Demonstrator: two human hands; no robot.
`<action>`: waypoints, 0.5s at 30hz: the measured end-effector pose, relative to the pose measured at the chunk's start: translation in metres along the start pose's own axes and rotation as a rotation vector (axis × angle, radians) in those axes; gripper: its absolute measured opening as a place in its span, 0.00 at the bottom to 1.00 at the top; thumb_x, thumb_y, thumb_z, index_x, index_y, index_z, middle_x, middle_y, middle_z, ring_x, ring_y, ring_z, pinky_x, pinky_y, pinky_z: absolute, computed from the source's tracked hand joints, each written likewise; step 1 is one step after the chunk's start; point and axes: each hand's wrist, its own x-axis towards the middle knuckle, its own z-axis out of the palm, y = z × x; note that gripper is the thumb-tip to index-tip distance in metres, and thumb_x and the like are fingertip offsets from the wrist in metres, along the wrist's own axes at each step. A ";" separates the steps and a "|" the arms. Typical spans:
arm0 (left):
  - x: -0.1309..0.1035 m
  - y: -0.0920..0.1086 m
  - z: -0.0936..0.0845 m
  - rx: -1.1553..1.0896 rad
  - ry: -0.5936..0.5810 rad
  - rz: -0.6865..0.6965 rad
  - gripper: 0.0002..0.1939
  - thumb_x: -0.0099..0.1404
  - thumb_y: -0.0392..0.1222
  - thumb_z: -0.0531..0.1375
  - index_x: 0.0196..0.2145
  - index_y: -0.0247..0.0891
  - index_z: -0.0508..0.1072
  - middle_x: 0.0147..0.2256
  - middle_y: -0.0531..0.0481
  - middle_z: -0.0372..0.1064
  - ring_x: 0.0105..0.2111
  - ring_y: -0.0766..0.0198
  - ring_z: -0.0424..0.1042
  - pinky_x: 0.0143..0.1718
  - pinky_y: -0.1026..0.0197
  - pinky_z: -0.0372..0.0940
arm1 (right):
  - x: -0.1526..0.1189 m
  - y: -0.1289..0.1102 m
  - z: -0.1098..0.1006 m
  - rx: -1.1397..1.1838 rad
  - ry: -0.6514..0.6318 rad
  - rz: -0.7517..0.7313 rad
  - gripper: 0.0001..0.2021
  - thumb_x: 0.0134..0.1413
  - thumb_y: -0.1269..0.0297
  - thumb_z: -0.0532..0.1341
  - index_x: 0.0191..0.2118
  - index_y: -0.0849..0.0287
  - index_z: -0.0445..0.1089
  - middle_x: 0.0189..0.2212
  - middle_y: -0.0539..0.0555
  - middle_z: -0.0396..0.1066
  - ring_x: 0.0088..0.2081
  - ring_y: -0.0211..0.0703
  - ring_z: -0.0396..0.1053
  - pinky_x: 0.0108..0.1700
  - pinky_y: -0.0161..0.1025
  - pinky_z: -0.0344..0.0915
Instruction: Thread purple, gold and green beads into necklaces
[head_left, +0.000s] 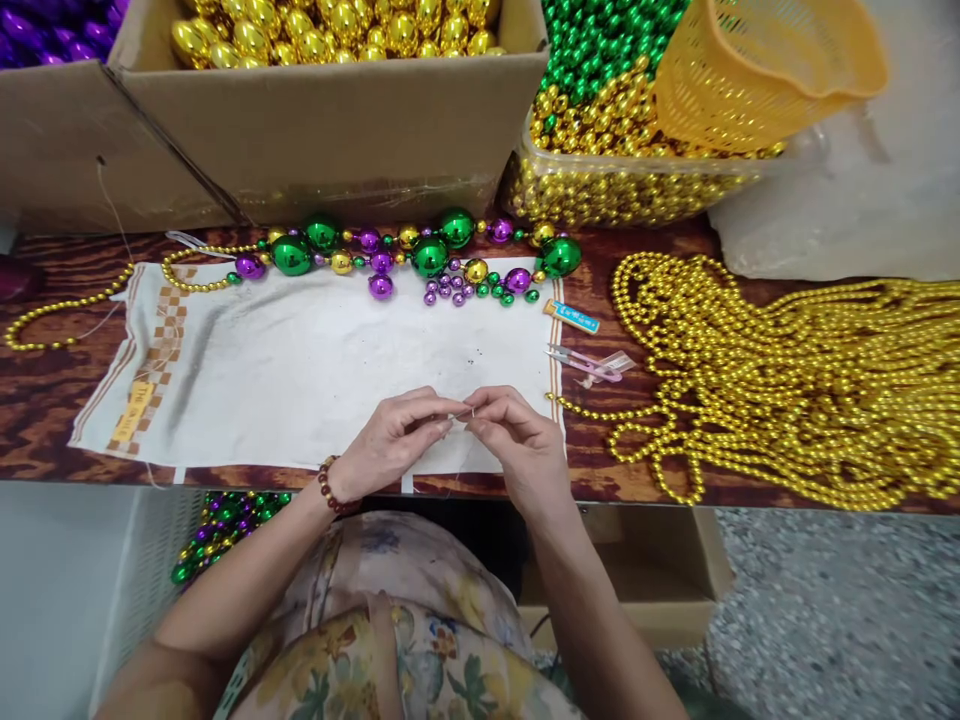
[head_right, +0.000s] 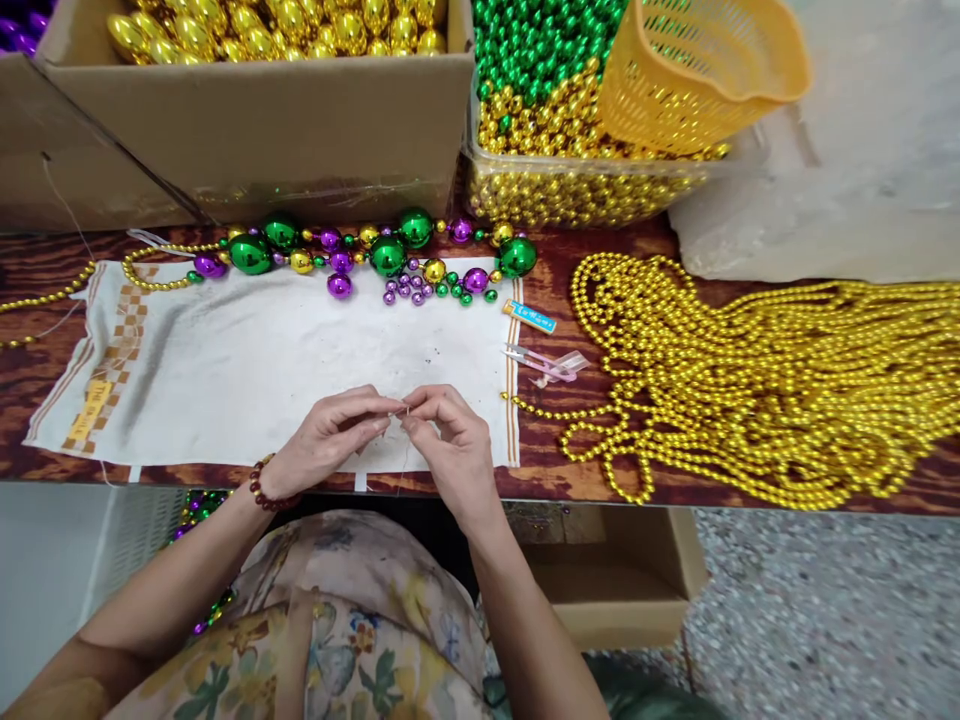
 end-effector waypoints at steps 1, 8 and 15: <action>0.000 -0.001 0.000 0.006 -0.001 0.002 0.13 0.72 0.41 0.57 0.49 0.39 0.79 0.30 0.50 0.66 0.29 0.70 0.64 0.30 0.66 0.58 | 0.000 0.001 0.000 0.003 0.000 0.003 0.07 0.53 0.69 0.65 0.26 0.56 0.73 0.35 0.52 0.71 0.40 0.42 0.69 0.44 0.40 0.63; 0.000 -0.002 0.000 0.033 -0.012 0.013 0.13 0.72 0.41 0.57 0.49 0.38 0.79 0.30 0.51 0.65 0.28 0.70 0.63 0.29 0.66 0.57 | 0.001 0.004 -0.001 0.017 -0.007 0.000 0.07 0.54 0.69 0.65 0.26 0.56 0.74 0.35 0.52 0.71 0.39 0.41 0.68 0.43 0.39 0.63; 0.000 0.000 -0.001 0.053 -0.029 0.032 0.14 0.72 0.42 0.56 0.48 0.38 0.79 0.29 0.51 0.64 0.28 0.69 0.63 0.29 0.65 0.57 | 0.000 0.007 -0.001 0.058 0.000 0.007 0.07 0.56 0.68 0.66 0.27 0.55 0.74 0.34 0.51 0.72 0.38 0.41 0.68 0.42 0.38 0.64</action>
